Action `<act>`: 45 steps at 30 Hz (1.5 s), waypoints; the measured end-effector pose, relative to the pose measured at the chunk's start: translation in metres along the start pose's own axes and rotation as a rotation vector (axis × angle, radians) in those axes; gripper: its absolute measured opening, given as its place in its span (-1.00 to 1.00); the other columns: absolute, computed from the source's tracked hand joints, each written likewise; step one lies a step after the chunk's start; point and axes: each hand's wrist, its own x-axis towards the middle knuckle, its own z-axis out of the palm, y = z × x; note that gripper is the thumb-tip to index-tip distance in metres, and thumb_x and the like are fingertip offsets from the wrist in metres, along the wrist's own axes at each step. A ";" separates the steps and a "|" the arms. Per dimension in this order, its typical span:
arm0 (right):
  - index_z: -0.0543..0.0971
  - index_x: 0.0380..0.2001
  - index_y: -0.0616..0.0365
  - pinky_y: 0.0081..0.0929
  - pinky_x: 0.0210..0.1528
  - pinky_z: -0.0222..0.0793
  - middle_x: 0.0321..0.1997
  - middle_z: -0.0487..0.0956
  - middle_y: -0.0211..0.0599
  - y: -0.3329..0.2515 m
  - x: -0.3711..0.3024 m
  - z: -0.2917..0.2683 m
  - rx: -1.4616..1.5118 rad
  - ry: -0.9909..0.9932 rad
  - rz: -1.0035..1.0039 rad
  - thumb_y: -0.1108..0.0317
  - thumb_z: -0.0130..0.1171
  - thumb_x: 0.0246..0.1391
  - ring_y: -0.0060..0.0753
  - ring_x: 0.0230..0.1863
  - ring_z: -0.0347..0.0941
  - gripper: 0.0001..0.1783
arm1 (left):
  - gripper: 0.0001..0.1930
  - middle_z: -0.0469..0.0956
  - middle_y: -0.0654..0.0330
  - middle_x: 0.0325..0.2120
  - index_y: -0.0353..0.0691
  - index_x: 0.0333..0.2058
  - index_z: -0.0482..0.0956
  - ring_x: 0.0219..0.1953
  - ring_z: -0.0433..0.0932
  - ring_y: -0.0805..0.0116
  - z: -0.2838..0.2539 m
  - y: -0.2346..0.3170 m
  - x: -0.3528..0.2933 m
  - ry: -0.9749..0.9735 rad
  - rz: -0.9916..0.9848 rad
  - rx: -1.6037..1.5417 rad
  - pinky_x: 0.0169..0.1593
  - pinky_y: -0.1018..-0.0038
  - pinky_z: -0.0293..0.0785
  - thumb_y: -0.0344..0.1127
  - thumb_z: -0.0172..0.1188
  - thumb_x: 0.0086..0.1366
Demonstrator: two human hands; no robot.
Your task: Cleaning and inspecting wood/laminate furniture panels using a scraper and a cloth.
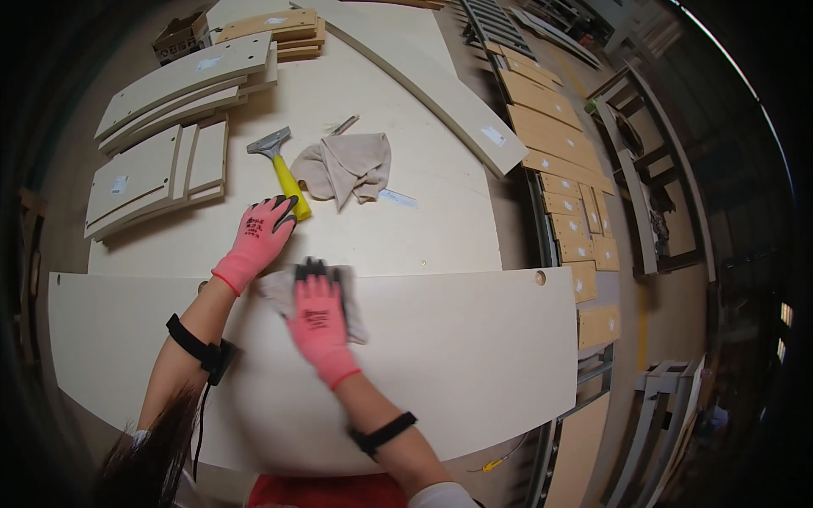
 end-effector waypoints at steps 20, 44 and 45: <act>0.06 0.19 0.42 -0.27 0.37 -0.28 0.29 0.11 0.05 0.234 -0.047 0.022 -0.036 0.338 0.953 0.13 -0.16 0.16 -0.04 0.33 -0.05 -0.33 | -0.44 0.04 -0.11 0.21 -0.39 0.17 0.09 0.27 -0.06 -0.12 -0.110 -0.168 -0.446 0.233 -0.637 0.270 0.29 0.06 -0.22 -0.39 -0.08 0.19; 0.23 0.13 0.30 -0.19 0.36 -0.28 0.23 0.21 0.00 -0.013 0.006 -0.005 -0.113 0.043 0.149 0.13 0.06 0.00 -0.06 0.31 0.00 -0.32 | -0.47 0.04 -0.06 0.22 -0.34 0.17 0.13 0.28 -0.05 -0.05 -0.143 -0.142 -0.431 0.141 -0.790 0.272 0.31 0.08 -0.25 -0.36 -0.09 0.22; 0.24 0.14 0.30 -0.20 0.36 -0.30 0.25 0.19 -0.02 0.042 -0.010 0.002 -0.118 0.105 0.257 0.08 0.01 0.02 -0.08 0.32 -0.02 -0.32 | -0.47 0.04 -0.06 0.22 -0.34 0.17 0.13 0.28 -0.05 -0.05 -0.141 -0.142 -0.432 0.146 -0.791 0.274 0.31 0.08 -0.25 -0.36 -0.09 0.22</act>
